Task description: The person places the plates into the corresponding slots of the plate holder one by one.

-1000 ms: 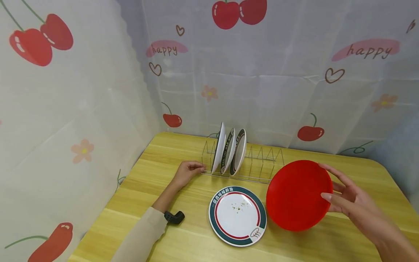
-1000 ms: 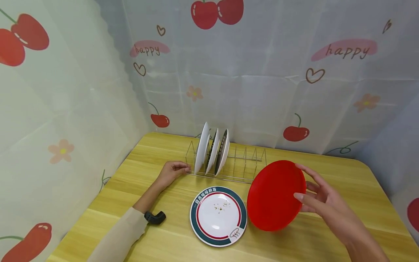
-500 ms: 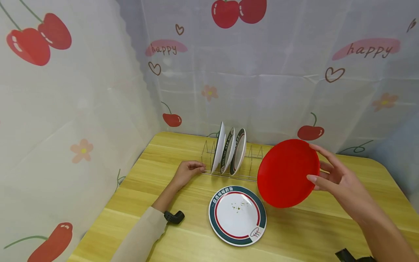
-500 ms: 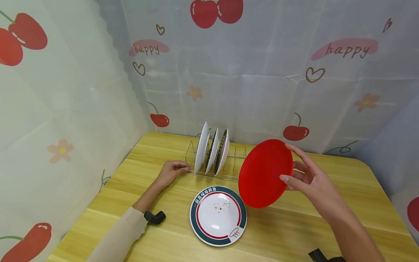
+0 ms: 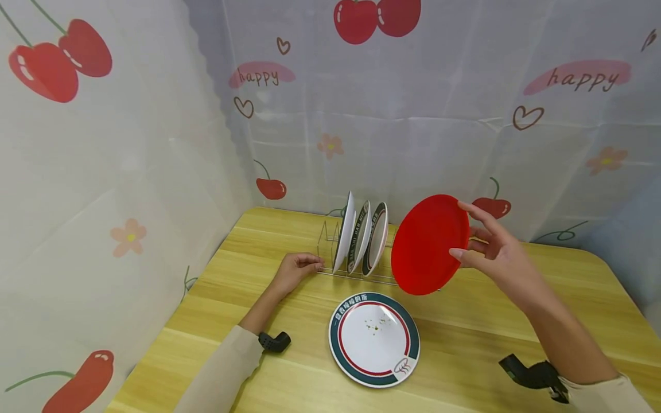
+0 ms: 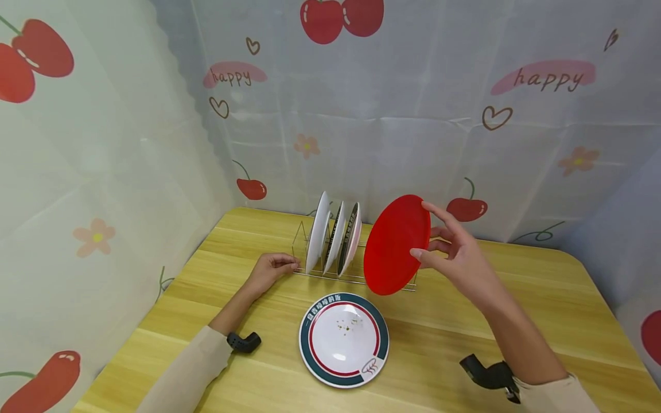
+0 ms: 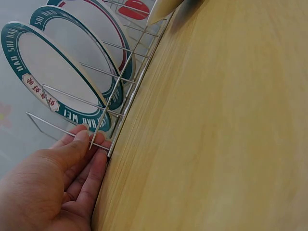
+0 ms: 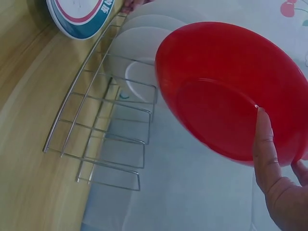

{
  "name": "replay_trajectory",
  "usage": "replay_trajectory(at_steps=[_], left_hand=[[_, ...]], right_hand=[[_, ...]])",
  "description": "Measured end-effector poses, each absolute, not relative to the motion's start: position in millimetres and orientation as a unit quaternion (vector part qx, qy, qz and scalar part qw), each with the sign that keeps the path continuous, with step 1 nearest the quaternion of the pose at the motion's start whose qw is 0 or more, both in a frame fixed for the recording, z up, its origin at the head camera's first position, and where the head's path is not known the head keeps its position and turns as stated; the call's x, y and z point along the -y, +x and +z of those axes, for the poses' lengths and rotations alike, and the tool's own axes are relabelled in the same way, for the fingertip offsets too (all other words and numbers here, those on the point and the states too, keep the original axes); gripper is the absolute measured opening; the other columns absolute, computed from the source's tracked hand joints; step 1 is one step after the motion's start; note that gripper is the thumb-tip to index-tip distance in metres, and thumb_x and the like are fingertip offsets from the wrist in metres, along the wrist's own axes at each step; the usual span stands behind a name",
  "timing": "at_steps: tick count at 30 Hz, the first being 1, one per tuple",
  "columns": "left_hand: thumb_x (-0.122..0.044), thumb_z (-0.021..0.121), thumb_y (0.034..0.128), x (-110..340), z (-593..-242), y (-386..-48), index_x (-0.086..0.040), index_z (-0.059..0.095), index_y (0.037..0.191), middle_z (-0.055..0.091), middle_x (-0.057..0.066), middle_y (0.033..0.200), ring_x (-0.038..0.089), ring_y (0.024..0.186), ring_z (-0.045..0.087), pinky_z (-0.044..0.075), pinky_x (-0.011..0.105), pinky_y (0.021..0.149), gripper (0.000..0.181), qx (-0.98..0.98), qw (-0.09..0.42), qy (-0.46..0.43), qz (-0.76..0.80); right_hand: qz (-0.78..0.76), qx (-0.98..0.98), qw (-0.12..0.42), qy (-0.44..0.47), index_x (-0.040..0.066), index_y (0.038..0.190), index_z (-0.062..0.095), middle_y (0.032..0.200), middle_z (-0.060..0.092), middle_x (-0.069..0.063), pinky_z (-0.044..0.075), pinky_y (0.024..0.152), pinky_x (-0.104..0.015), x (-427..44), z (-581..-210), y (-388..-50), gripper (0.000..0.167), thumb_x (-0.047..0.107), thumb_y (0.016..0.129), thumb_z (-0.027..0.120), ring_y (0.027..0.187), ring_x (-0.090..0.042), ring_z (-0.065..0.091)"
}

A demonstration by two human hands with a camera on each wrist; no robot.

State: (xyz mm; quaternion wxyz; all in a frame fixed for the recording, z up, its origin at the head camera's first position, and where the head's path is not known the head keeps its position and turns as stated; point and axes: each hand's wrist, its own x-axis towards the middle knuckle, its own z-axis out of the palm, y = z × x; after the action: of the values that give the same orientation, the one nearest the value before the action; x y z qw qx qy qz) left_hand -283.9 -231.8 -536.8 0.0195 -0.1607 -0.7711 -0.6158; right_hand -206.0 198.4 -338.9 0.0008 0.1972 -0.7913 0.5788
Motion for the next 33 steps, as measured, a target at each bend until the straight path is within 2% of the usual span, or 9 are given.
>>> replay_trajectory(at_steps=[4,10,19,29,33], left_hand=[[-0.006,0.071,0.095,232.1,-537.1,-283.6,0.002,0.077,0.106,0.076,0.015,0.104,0.021,0.094,0.074,0.061,0.031,0.082,0.015,0.769,0.017,-0.162,-0.618],[-0.006,0.071,0.0948,232.5,-537.3,-282.8,0.003,0.077,0.107,0.076,0.016,0.105,0.02,0.093,0.074,0.061,0.029,0.08,0.016,0.77,0.021,-0.161,-0.617],[-0.002,0.069,0.096,232.6,-536.2,-283.9,0.008,0.074,0.11,0.073,0.023,0.109,0.034,0.099,0.073,0.061,0.033,0.083,0.018,0.77,0.006,-0.153,-0.619],[0.004,0.066,0.096,227.7,-511.6,-269.7,0.014,0.071,0.11,0.073,0.025,0.109,0.024,0.096,0.074,0.061,0.035,0.084,0.018,0.768,0.001,-0.158,-0.621],[0.005,0.065,0.0957,226.3,-507.8,-266.6,0.015,0.071,0.109,0.072,0.027,0.108,0.028,0.096,0.074,0.061,0.036,0.083,0.018,0.765,0.003,-0.161,-0.624]], right_hand=[[0.573,0.793,0.003,0.206,0.031,0.159,0.031,0.126,0.059,-0.012,0.062,0.077,-0.032,-189.0,-343.0,-218.9,0.079,0.007,0.095,0.071,0.102,-0.021,0.068],[0.567,0.789,0.006,0.235,0.027,0.161,0.029,0.123,0.057,-0.017,0.063,0.076,-0.033,-176.5,-353.0,-237.6,0.081,0.008,0.095,0.072,0.099,-0.022,0.066],[0.588,0.775,0.014,0.231,0.027,0.159,0.033,0.123,0.056,-0.018,0.063,0.075,-0.035,-160.4,-362.0,-253.7,0.08,0.006,0.093,0.074,0.098,-0.024,0.066],[0.569,0.788,0.029,0.231,0.025,0.16,0.032,0.116,0.056,-0.02,0.063,0.07,-0.035,-144.3,-365.9,-266.6,0.081,0.013,0.093,0.075,0.096,-0.026,0.066],[0.575,0.785,0.027,0.228,0.025,0.16,0.033,0.114,0.056,-0.02,0.063,0.068,-0.038,-140.1,-368.5,-269.4,0.08,0.013,0.093,0.076,0.096,-0.03,0.066]])
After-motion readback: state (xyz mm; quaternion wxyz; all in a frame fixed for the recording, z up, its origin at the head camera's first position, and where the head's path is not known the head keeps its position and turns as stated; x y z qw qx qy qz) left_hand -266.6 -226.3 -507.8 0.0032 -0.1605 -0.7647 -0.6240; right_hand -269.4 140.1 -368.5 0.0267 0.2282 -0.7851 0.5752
